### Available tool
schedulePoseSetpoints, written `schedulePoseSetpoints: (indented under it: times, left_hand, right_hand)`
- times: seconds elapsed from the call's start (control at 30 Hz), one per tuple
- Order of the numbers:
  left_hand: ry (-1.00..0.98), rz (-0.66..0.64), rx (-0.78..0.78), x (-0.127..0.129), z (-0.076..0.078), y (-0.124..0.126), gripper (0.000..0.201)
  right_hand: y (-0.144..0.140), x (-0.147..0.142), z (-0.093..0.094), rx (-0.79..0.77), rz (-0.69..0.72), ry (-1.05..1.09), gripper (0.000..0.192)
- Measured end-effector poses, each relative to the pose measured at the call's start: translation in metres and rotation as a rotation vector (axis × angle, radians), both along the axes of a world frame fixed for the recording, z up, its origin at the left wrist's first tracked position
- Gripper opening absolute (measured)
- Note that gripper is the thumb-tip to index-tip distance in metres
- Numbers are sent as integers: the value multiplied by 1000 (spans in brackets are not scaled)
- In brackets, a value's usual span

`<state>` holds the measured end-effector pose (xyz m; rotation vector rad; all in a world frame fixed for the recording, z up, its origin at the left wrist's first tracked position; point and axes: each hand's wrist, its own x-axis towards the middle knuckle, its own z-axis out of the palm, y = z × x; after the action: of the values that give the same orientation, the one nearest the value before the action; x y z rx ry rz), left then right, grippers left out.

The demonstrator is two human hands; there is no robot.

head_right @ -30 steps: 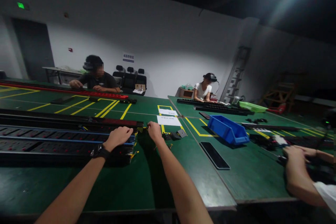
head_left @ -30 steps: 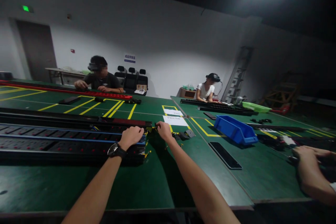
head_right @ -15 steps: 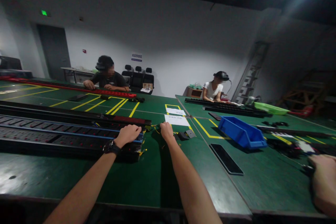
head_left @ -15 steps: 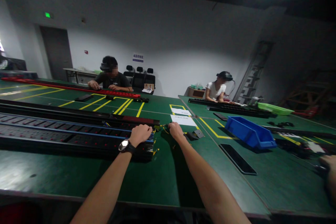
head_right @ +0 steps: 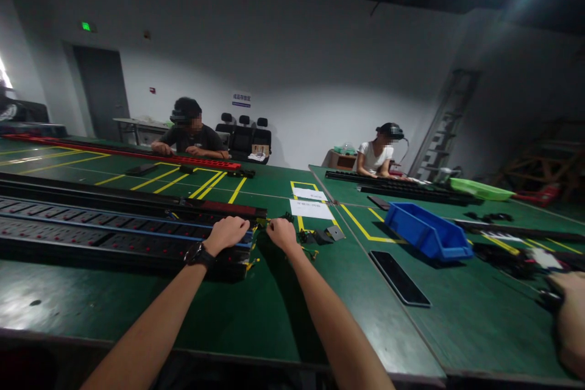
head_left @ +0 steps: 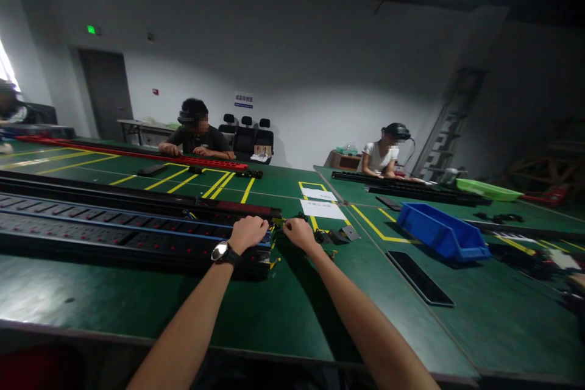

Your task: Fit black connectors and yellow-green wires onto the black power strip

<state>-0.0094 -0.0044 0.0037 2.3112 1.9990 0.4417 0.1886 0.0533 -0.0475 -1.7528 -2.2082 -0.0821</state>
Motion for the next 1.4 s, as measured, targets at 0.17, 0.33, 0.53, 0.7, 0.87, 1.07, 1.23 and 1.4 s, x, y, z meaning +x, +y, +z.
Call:
schedulePoseSetpoints:
  times: [0.17, 0.33, 0.53, 0.7, 0.87, 1.07, 1.23, 1.4]
  left_hand:
    - [7, -3, 2, -1, -1, 2, 56]
    - [21, -8, 4, -1, -1, 1, 55]
    - [37, 5, 0, 0, -1, 2, 53]
    - [42, 2, -5, 0, 0, 1, 53]
    - [44, 2, -14, 0, 3, -1, 52]
    - [57, -6, -31, -2, 3, 3, 54]
    - [63, -2, -33, -2, 3, 5, 54]
    - [57, -12, -44, -2, 5, 4, 55]
  right_hand:
    - [-10, 16, 4, 33, 98, 64, 28]
    - [-16, 17, 3, 65, 95, 11, 26]
    - [-26, -3, 2, 110, 87, -26, 28]
    - [-40, 14, 12, 164, 128, -27, 24]
    - [-51, 69, 15, 240, 98, -118, 24]
    - [-40, 123, 11, 200, 31, 4, 23]
    - [-36, 131, 11, 182, 9, 72, 22]
    - [-40, 126, 13, 106, 21, 53, 24]
